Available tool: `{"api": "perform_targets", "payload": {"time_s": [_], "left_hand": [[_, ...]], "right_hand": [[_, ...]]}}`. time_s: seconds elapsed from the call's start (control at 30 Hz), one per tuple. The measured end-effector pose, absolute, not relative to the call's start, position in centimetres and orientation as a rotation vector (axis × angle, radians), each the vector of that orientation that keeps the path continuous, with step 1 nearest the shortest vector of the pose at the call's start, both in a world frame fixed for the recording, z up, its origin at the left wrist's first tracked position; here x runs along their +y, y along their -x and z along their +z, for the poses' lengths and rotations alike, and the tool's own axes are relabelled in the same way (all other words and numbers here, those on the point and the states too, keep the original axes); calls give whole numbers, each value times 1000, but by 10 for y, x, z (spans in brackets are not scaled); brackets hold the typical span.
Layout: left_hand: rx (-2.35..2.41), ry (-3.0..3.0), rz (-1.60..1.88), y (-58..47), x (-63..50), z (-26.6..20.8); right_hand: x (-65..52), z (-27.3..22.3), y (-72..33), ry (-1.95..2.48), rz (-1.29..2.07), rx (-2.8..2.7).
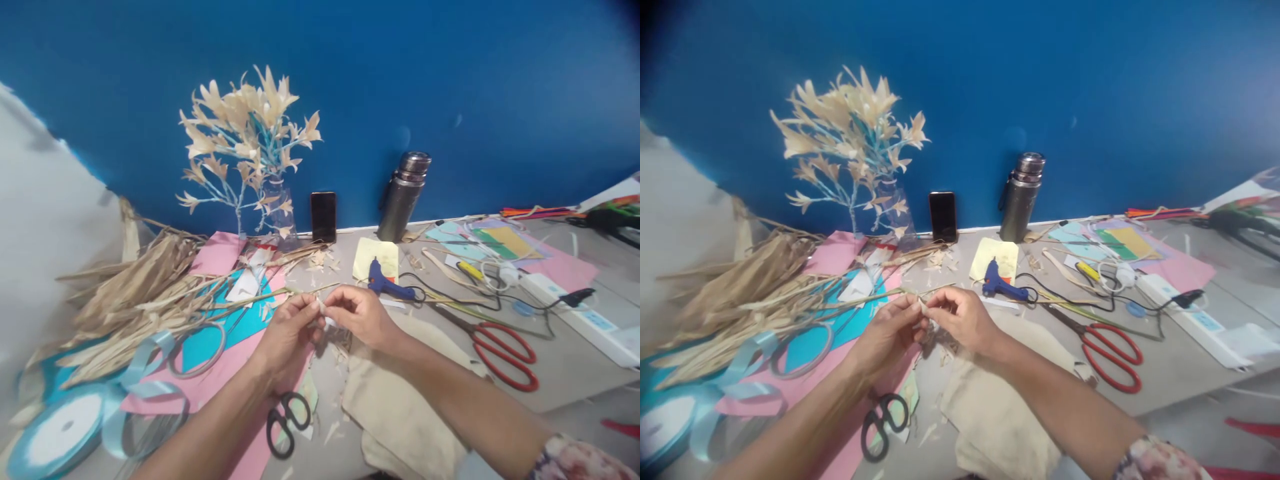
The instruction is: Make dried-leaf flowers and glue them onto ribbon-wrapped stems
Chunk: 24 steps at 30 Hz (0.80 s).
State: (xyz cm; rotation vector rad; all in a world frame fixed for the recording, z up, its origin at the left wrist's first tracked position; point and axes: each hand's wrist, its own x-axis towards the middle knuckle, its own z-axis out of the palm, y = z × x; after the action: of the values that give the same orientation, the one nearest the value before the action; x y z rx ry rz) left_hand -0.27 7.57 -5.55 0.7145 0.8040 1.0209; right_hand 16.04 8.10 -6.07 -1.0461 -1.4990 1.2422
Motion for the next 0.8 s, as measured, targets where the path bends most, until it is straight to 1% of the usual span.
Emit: {"api": "perform_targets", "payload": {"time_s": [0.1, 0.17, 0.23, 0.3, 0.33, 0.37, 0.43, 0.53, 0.67, 0.8], "left_hand": [[815, -755, 981, 5, 79, -50], [849, -779, 987, 7, 86, -45], [916, -780, 1009, 8, 97, -38], [987, -775, 1025, 5, 112, -31], [1011, -787, 1033, 1, 121, -28], [1027, -813, 1015, -4, 131, -26], [1059, -917, 922, -22, 153, -23], [1130, -1030, 795, -56, 187, -27], [1214, -1068, 698, -96, 221, -42], [1284, -1050, 592, -111, 237, -59]], "right_hand": [[88, -54, -168, 1064, 1217, -1577], [99, -46, -185, 1214, 1131, -1723], [112, -37, -212, 1515, 896, -1949], [124, -31, -242, 1887, 467, -2071], [128, -30, -255, 2041, 315, -2096], [131, -29, -265, 2139, 248, -2135], [134, -30, -277, 2231, 230, -2188], [132, -34, -277, 2230, 257, -2215], [133, -41, -268, 2231, 228, -2195], [139, -44, -275, 2203, 218, -2164]]}}
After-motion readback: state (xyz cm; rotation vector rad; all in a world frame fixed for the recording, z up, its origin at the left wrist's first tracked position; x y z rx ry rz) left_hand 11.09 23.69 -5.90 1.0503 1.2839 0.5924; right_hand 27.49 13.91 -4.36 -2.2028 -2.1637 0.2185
